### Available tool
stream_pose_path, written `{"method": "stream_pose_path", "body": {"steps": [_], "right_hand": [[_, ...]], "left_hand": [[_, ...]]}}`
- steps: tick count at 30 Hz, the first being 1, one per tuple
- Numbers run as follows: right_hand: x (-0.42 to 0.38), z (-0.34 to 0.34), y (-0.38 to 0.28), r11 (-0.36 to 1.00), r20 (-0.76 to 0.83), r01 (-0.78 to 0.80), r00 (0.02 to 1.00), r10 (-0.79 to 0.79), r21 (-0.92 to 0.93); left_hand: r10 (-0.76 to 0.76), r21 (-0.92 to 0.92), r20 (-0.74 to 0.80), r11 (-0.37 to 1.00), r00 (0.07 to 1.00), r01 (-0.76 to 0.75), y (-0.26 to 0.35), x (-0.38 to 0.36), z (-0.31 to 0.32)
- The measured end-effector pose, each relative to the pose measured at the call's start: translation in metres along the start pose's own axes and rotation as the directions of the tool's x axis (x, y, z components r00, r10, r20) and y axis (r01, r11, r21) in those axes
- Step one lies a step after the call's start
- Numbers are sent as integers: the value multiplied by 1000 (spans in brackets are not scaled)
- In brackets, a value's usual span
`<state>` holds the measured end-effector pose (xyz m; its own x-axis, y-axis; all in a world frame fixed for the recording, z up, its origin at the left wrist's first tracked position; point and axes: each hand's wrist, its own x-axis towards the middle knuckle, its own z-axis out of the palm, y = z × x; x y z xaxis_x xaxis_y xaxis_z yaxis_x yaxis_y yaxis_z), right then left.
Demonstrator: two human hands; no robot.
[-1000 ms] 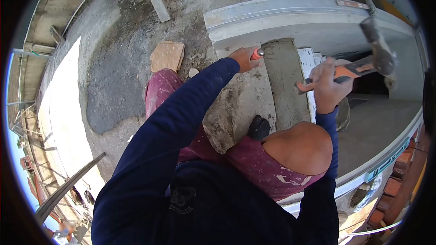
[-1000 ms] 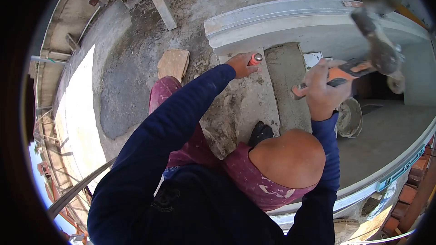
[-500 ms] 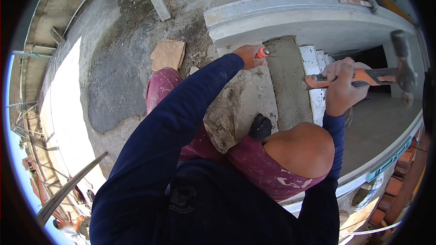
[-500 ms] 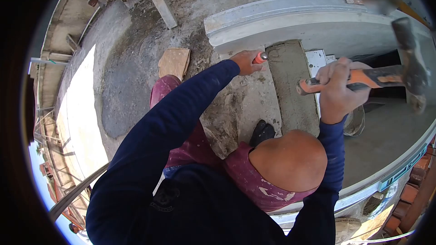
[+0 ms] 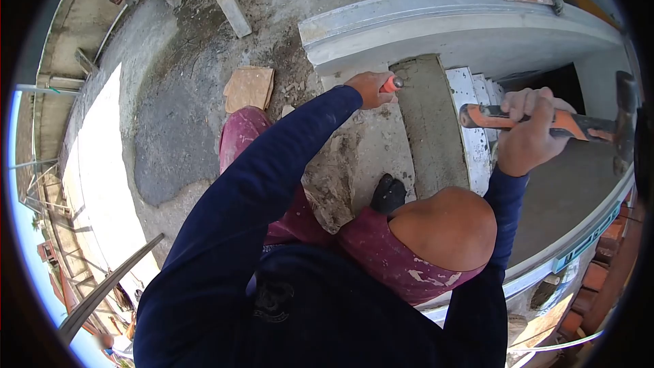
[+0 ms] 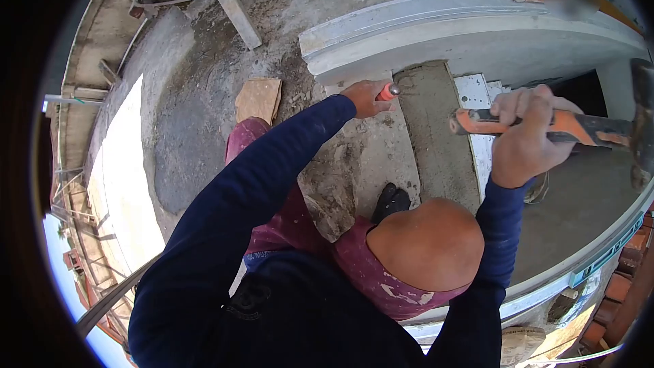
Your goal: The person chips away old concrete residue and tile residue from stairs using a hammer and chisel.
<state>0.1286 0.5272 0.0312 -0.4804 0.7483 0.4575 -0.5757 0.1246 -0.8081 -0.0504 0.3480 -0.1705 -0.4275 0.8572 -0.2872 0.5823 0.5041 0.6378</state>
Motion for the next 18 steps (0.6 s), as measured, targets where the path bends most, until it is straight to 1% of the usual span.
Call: {"method": "stream_pose_path", "body": {"steps": [1, 2, 3, 4, 5, 7, 8, 9, 10, 11, 12, 14, 15, 16, 17, 18], "right_hand": [[-38, -20, 46, 880, 18, -79, 995, 99, -469], [-73, -41, 81, 642, 142, -62, 955, 262, -764], [-96, -47, 90, 462, 287, -46, 727, 623, -886], [-107, -61, 95, 478, 210, -304, 618, 757, -824], [-85, -55, 84, 513, 241, -245, 667, 705, -823], [-72, -61, 53, 526, 256, -181, 715, 651, -831], [-56, -57, 34, 598, 218, -246, 774, 595, -763], [-34, -41, 5, 621, 174, -229, 837, 519, -750], [-16, -28, -20, 696, 87, -323, 871, 484, -641], [1, -19, -34, 814, 94, -195, 952, 292, -547], [14, -5, -42, 918, 26, -105, 992, 124, -382], [19, 1, -29, 987, -64, -6, 998, -5, -163], [-3, -3, -8, 973, -51, -136, 990, 129, -186], [-40, -14, 33, 947, -36, -248, 969, 246, -204], [-86, -49, 87, 647, 51, -152, 958, 284, -747], [-106, -57, 94, 400, 283, 1, 708, 646, -917]], "left_hand": [[14, 7, -23, 1000, 1000, -14, -1, 3, -2], [44, 17, -65, 999, 997, -43, -5, 5, -1], [73, 27, -105, 997, 992, -70, -8, 3, 3], [108, 39, -127, 994, 986, -103, -10, 0, 11], [35, 44, -24, 998, 999, -34, 1, -2, 1], [34, 12, -34, 999, 999, -33, 4, -5, 2], [38, -3, -41, 999, 998, -38, 5, -2, 2], [54, 3, -50, 999, 997, -54, 4, -1, 7], [66, 9, -58, 998, 996, -65, -1, 2, 11], [77, 21, -68, 997, 995, -75, -6, 5, 11], [49, 25, -58, 999, 997, -48, -4, 4, 6], [-17, 23, -25, 1000, 1000, 17, 6, -4, -1], [-7, 3, -15, 1000, 1000, 7, 2, -4, -1], [12, 12, -43, 1000, 999, -11, 0, -2, -2], [31, 24, -70, 999, 997, -30, -5, -2, 0], [51, 34, -96, 998, 994, -48, -8, -3, 5]]}}
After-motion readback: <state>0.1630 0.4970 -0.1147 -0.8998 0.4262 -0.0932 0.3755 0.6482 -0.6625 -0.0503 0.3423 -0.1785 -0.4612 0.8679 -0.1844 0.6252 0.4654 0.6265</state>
